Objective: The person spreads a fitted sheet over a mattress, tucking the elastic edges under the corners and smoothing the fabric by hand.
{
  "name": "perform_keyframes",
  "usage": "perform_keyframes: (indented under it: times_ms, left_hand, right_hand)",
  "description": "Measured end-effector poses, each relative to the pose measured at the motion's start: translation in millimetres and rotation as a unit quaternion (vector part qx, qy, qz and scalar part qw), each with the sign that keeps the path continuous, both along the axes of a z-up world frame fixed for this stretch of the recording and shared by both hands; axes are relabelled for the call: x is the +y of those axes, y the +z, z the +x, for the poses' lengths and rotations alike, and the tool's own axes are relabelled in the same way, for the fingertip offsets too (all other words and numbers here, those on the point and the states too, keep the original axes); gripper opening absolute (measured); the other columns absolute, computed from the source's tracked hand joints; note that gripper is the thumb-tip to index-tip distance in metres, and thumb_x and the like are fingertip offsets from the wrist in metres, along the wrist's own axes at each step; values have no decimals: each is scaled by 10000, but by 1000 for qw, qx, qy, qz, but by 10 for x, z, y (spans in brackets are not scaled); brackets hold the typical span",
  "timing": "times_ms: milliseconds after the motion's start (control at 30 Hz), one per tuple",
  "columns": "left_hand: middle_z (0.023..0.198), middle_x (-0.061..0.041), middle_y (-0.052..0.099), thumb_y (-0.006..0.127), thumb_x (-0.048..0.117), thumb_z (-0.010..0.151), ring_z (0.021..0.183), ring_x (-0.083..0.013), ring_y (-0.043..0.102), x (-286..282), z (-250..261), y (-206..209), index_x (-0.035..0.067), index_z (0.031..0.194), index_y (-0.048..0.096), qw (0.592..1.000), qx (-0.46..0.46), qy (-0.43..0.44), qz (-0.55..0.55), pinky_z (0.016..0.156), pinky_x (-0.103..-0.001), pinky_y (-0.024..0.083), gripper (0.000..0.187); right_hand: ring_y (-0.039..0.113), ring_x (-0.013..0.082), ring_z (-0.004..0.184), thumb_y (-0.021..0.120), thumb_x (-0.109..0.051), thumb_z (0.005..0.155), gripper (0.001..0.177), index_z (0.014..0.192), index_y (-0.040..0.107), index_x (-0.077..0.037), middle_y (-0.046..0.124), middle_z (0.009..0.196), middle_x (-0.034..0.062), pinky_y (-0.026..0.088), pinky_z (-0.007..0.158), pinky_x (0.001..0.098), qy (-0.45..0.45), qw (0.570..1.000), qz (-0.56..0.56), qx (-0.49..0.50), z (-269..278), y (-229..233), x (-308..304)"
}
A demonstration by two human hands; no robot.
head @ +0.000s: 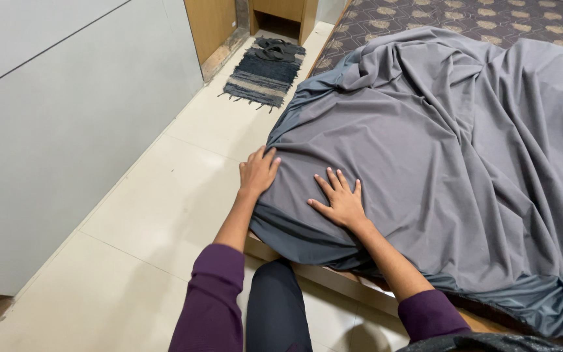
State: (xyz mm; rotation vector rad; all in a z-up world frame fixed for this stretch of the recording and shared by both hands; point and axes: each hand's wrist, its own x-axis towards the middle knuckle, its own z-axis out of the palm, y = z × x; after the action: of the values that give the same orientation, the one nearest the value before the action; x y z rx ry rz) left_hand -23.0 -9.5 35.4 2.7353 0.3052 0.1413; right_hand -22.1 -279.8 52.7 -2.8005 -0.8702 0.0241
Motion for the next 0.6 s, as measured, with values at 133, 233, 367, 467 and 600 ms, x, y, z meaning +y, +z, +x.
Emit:
perform_keyframes:
  times_ms: [133, 233, 367, 467, 600]
  left_hand:
    - [1240, -116, 682, 683, 233, 928, 1162, -326, 618, -164, -603, -97, 64, 1200, 688, 923, -377, 66, -43, 921, -500, 488, 321]
    - [903, -78, 710, 700, 209, 963, 898, -250, 674, -338, -1310, -307, 86, 966, 708, 937, -313, 95, -121, 815, -400, 528, 123]
    - [832, -44, 750, 735, 240, 906, 830, -208, 704, -381, -1917, -538, 100, 874, 745, 970, -195, 58, -134, 764, -367, 545, 143]
    - [1011, -69, 768, 738, 209, 820, 1035, -250, 692, -273, -2067, -654, 71, 969, 756, 961, -253, -93, -57, 864, -418, 496, 205]
    - [1271, -111, 705, 669, 317, 878, 1283, -304, 562, -182, -1964, -836, 65, 1188, 725, 956, -217, -192, 45, 1001, -481, 407, 403]
  right_hand:
    - [339, 388, 1484, 672, -495, 913, 654, 1397, 582, -66, 407, 1589, 221, 175, 1128, 686, 28, 979, 181, -90, -228, 158, -162]
    - [611, 339, 1009, 730, -210, 872, 220, 1006, 660, -49, 652, 1053, 145, 484, 891, 439, 42, 940, 313, -130, -858, 105, -324]
    - [682, 313, 842, 755, -171, 888, 161, 995, 691, -69, 679, 871, 118, 547, 747, 399, 202, 940, 272, -23, -1633, -163, -435]
    - [665, 335, 1013, 740, -208, 918, 373, 1223, 642, -19, 699, 1054, 138, 532, 905, 431, 248, 953, 171, 23, -1758, -385, -361]
    - [557, 370, 1193, 727, -403, 817, 742, 1364, 503, 45, 597, 1329, 244, 417, 1000, 474, 160, 981, 80, -78, -1707, -604, -344]
